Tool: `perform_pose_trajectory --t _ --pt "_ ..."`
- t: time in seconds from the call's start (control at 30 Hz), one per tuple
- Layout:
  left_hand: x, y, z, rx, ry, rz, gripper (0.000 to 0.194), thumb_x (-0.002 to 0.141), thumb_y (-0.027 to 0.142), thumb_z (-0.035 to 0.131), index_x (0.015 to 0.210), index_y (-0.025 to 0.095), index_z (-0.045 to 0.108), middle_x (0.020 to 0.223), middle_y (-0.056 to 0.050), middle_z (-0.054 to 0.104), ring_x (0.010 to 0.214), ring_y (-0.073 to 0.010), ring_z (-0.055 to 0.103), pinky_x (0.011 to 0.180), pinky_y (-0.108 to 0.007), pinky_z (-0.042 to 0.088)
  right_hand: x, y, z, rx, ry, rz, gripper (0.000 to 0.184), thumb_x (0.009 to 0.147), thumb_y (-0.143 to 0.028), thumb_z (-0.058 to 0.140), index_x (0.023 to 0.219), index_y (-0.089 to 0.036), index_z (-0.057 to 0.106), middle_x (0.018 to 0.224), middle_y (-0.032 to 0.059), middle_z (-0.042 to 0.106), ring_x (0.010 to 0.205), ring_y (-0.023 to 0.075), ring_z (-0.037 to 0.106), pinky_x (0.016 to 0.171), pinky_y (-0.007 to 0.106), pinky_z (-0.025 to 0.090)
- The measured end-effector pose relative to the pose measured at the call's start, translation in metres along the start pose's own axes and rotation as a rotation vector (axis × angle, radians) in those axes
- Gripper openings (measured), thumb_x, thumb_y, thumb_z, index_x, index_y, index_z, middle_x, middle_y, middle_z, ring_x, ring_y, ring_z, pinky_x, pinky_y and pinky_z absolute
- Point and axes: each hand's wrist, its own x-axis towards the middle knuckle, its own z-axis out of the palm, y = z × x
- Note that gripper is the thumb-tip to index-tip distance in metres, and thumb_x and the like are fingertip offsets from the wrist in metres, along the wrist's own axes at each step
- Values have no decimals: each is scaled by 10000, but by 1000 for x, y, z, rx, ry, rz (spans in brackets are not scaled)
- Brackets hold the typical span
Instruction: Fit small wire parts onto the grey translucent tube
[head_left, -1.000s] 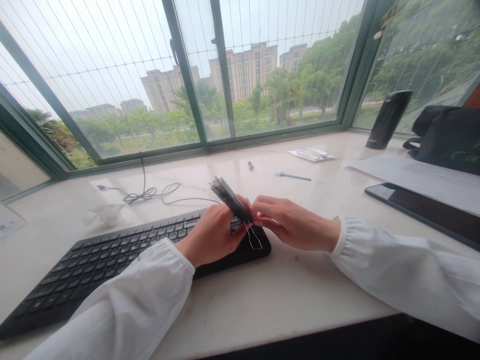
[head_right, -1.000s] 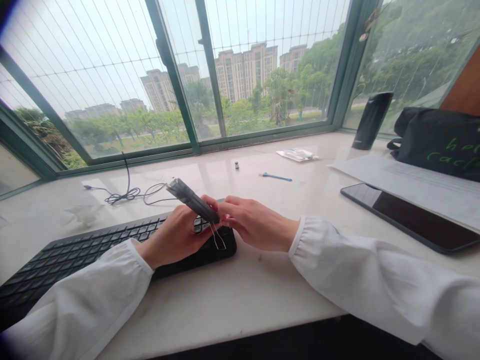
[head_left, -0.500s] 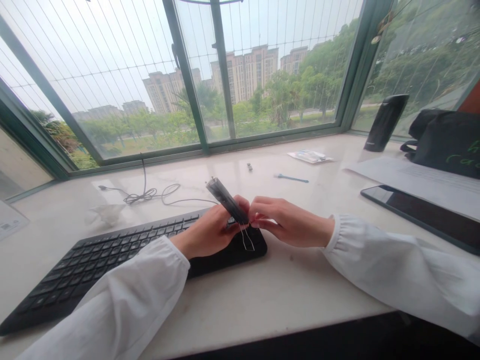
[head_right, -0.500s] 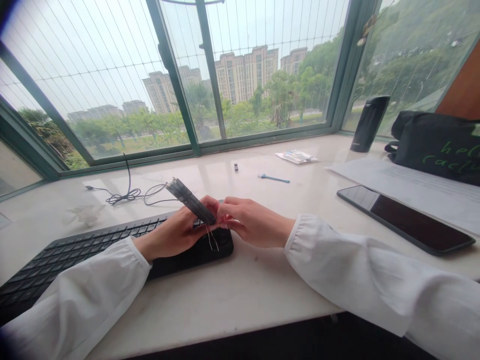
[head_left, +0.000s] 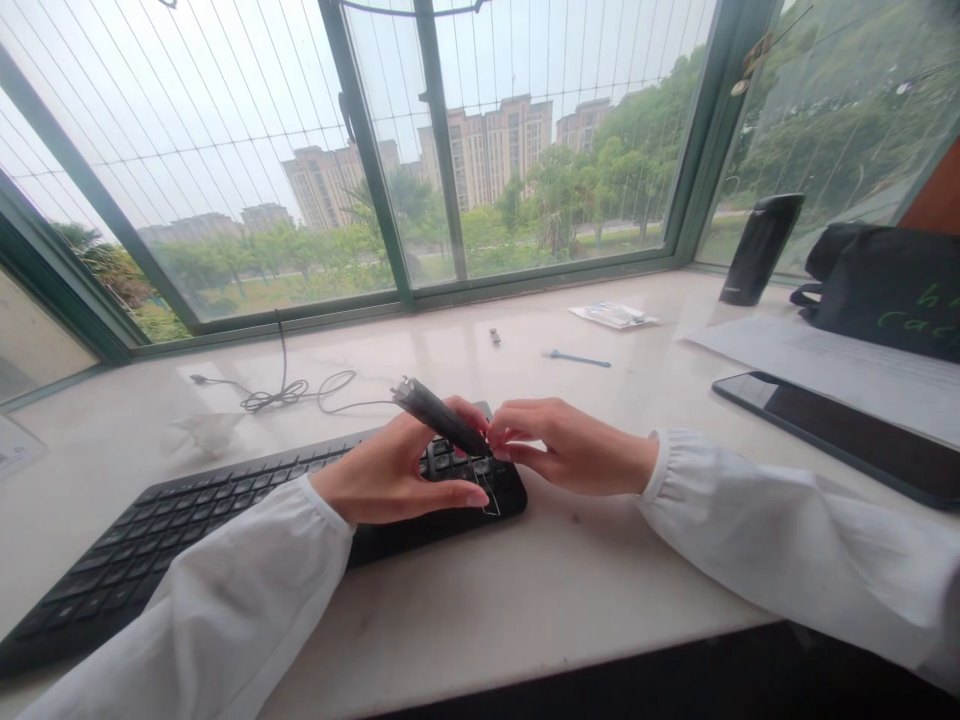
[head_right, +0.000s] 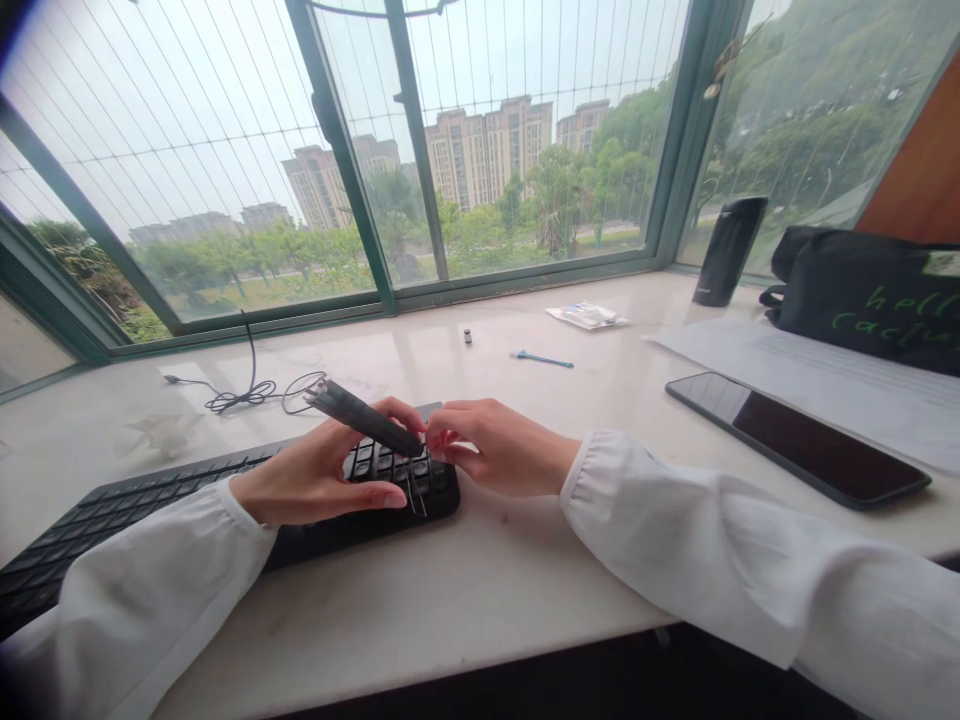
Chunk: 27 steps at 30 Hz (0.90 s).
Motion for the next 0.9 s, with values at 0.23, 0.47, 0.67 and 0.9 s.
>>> perform_pose_trajectory --t 0.23,0.47,0.67,0.9 --pt "5 -10 10 -3 128 2 180 879 303 664 997 179 604 887 10 646 829 -113 608 763 -211 480 0 -2 0 43 25 12 85 880 -97 589 864 -171 629 867 24 691 779 130 621 738 246 470" --pt "6 -7 11 52 185 65 134 873 293 675 937 181 641 861 16 678 801 -114 632 755 -208 475 -2 -13 -10 36 -54 17 121 947 -231 522 967 -161 619 963 69 700 870 171 639 788 293 471" --pt "7 -5 10 169 206 63 181 879 361 662 902 182 643 873 9 673 784 -121 629 737 -219 463 -3 -15 -11 -18 -70 -4 197 866 -307 666 1003 -176 612 1019 71 693 935 192 639 841 307 466" --pt "9 -5 12 233 241 8 259 891 440 622 913 184 581 933 -25 650 766 -145 620 706 -251 474 0 -18 -9 -68 -46 63 186 872 -354 654 910 -178 608 809 20 657 692 139 580 650 261 441"
